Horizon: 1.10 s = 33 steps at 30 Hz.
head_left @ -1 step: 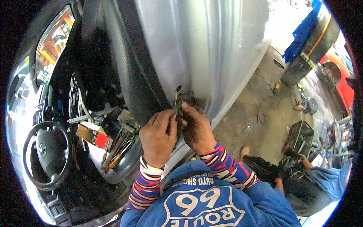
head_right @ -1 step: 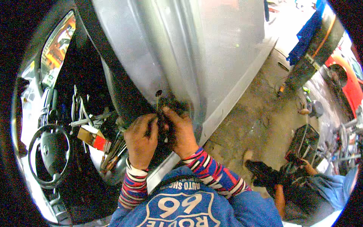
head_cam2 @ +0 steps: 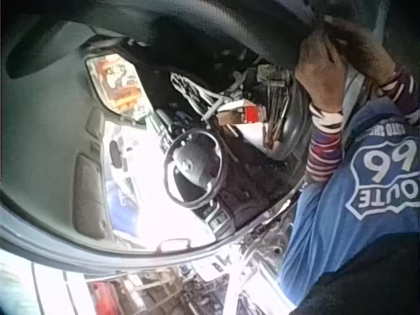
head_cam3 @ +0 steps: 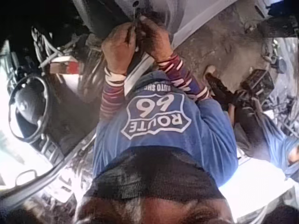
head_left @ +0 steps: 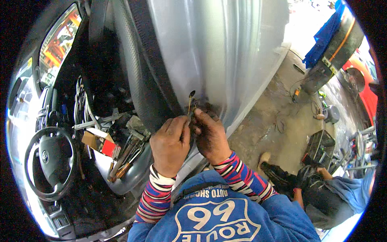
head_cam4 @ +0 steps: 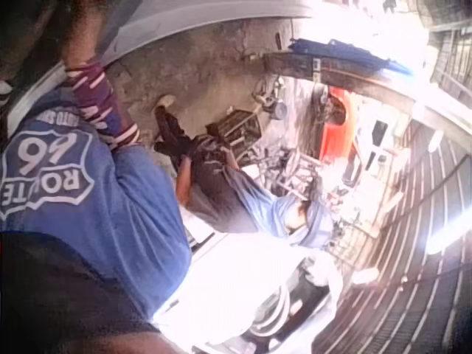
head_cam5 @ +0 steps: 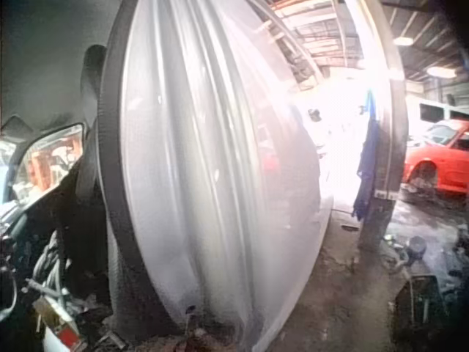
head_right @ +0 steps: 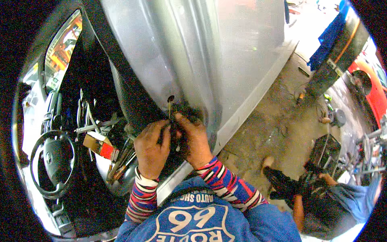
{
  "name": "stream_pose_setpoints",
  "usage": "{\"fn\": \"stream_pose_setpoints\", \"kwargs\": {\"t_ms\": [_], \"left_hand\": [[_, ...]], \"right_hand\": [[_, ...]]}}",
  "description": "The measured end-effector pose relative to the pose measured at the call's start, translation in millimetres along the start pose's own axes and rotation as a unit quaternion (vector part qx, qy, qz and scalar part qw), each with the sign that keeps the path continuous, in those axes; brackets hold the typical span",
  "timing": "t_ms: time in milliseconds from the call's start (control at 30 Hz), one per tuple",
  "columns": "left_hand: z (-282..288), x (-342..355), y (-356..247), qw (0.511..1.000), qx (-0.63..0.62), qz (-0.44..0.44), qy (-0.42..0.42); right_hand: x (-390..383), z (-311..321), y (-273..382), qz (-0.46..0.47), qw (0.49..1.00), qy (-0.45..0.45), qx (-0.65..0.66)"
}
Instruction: The person works on a silver car door in a garage, using a screwdriver to remove screws from the door's interior trim. They then remove the door panel and place it on the floor.
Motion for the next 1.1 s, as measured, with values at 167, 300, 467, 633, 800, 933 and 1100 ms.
{"fn": "stream_pose_setpoints", "kwargs": {"t_ms": [167,300,467,633,800,933,1100], "left_hand": [[1.3,8.2,-8.8,0.992,0.059,0.024,0.110],[-2.4,26.4,-15.0,0.986,0.082,0.014,0.147],[-14.7,40.4,-29.1,0.984,0.077,0.038,0.155],[-18.2,43.0,-40.2,0.987,0.045,0.086,0.126],[-16.9,45.6,-41.5,0.988,0.011,0.100,0.119],[-18.2,45.4,-40.0,0.981,0.031,0.121,0.150],[-12.7,45.2,-40.4,0.986,-0.008,0.117,0.116]], "right_hand": [[3.9,17.5,-10.5,0.122,0.981,-0.013,-0.148],[13.9,24.5,-15.8,0.268,0.937,0.029,-0.225],[15.5,31.6,-24.4,0.288,0.931,0.027,-0.224],[20.8,27.2,-19.9,0.319,0.919,0.027,-0.229],[14.6,16.9,-16.9,0.307,0.929,0.023,-0.204],[15.9,16.6,-20.9,0.233,0.961,0.004,-0.151],[14.8,20.3,-17.2,0.158,0.987,0.012,-0.033]]}}
Point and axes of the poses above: each hand's wrist, its own x-axis towards the middle knuckle, its own z-axis out of the back of the hand, y = z × x, the point moved 2 cm from there along x, towards the middle knuckle, and after that the axes turned 15 degrees about x, right-handed, at the moved point
